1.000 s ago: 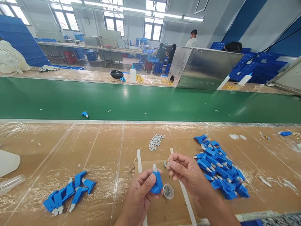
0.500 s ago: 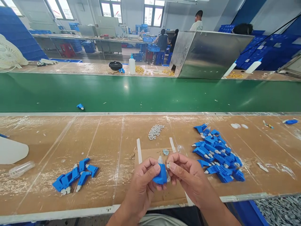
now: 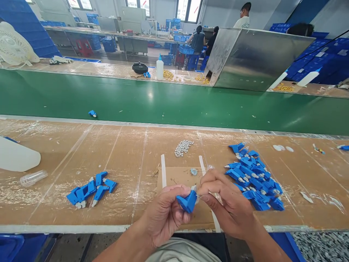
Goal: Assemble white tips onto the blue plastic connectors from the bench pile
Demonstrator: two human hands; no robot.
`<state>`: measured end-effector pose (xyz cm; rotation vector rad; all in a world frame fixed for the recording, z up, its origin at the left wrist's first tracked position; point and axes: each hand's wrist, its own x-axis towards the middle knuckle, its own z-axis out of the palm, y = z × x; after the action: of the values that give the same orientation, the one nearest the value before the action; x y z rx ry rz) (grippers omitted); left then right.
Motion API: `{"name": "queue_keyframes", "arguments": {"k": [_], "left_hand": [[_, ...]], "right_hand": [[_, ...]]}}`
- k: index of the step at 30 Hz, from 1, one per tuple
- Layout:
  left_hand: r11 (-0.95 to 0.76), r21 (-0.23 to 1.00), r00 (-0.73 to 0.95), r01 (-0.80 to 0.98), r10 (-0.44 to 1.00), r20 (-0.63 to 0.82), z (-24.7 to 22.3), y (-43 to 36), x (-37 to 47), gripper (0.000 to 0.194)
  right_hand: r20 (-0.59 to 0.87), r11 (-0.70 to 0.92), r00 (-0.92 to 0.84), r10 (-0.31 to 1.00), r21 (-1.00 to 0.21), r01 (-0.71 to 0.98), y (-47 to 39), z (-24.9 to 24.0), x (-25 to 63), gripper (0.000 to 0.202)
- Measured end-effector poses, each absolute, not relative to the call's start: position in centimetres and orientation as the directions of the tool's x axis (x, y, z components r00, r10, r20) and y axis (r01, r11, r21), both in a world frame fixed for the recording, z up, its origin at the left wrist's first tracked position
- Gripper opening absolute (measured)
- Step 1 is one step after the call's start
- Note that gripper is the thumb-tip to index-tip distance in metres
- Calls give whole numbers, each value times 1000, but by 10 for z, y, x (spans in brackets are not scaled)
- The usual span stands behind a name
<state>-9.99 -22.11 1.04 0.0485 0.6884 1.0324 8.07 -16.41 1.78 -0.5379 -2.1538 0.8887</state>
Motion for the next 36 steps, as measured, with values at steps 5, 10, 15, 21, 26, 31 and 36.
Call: {"name": "queue_keyframes", "arguments": {"k": [5, 10, 15, 21, 26, 31, 36], "left_hand": [[545, 363, 328, -756, 795, -511, 12, -222, -101, 21], [566, 297, 356, -769, 766, -535, 11, -220, -101, 18], [605, 199, 418, -771, 717, -558, 6, -217, -104, 17], [625, 242, 420, -742, 715, -559, 1, -216, -106, 14], [584, 343, 376, -736, 774, -510, 5, -219, -107, 15], [576, 430, 395, -695, 806, -441, 11, -223, -107, 19], [544, 489, 384, -682, 835, -394, 9, -224, -104, 22]], "right_hand": [[473, 712, -676, 565, -694, 109, -162, 13, 82, 18], [510, 778, -700, 499, -620, 102, -161, 15, 85, 23], [539, 878, -747, 390, -463, 125, -162, 19, 86, 27], [561, 941, -764, 318, -283, 184, -163, 19, 85, 31], [597, 842, -667, 445, -533, 84, -163, 15, 86, 34], [250, 229, -425, 870, -968, -100, -171, 6, 84, 15], [-200, -453, -597, 777, -836, -310, -180, -2, 72, 37]]}}
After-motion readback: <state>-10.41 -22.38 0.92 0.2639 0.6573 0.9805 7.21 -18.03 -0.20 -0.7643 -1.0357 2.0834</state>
